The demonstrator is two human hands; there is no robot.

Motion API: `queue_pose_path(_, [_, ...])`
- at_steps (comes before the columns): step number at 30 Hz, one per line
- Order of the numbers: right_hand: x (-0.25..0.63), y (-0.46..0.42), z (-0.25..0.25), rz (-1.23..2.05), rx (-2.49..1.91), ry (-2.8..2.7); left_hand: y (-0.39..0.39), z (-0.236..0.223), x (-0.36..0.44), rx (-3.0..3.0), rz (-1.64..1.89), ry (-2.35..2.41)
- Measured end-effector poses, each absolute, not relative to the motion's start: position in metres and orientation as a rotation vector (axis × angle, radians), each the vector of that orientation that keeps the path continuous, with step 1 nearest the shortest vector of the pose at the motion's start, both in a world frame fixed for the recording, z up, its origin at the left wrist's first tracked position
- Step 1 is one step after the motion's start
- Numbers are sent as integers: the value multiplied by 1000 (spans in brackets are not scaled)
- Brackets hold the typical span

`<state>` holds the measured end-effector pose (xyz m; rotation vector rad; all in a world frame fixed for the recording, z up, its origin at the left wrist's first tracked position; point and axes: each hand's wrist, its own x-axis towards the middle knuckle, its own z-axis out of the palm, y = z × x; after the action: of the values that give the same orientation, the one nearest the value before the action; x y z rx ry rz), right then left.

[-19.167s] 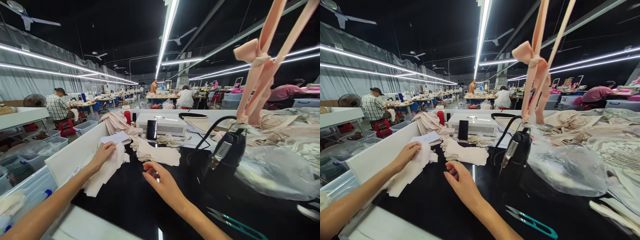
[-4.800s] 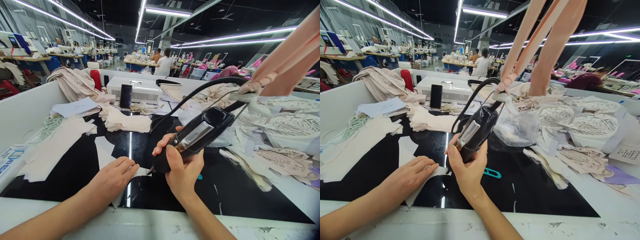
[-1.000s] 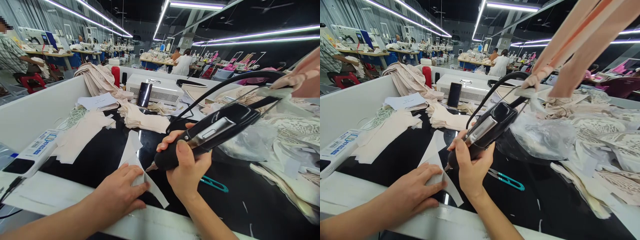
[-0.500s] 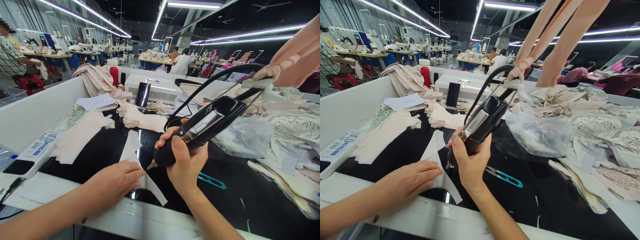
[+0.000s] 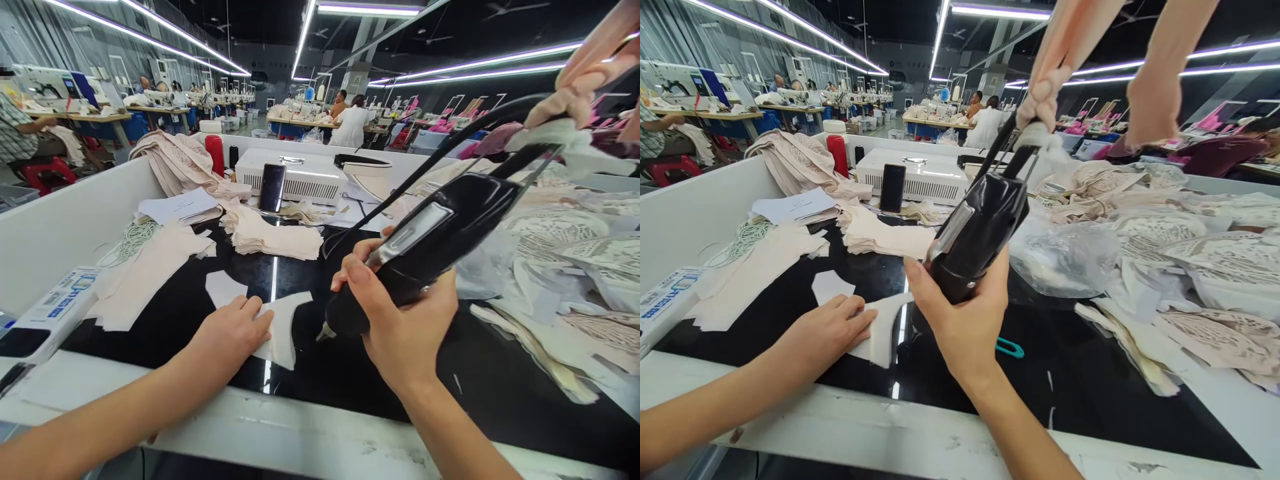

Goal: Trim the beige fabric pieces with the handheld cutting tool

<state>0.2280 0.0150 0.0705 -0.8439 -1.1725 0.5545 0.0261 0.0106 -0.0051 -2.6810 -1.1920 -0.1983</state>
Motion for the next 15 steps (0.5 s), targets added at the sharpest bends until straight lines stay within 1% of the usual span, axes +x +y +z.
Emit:
queue_pose_path(4, [227, 1, 71, 549, -925, -1125, 4, -3, 44, -2595, -186, -1266])
queue_pose_path(9, [225, -4, 68, 586, -778, -1068, 1, 7, 42, -2600, -99, -1255])
queue_pose_path(15, [222, -1, 61, 575, -752, -1069, 0, 14, 30, -2510, -143, -1175])
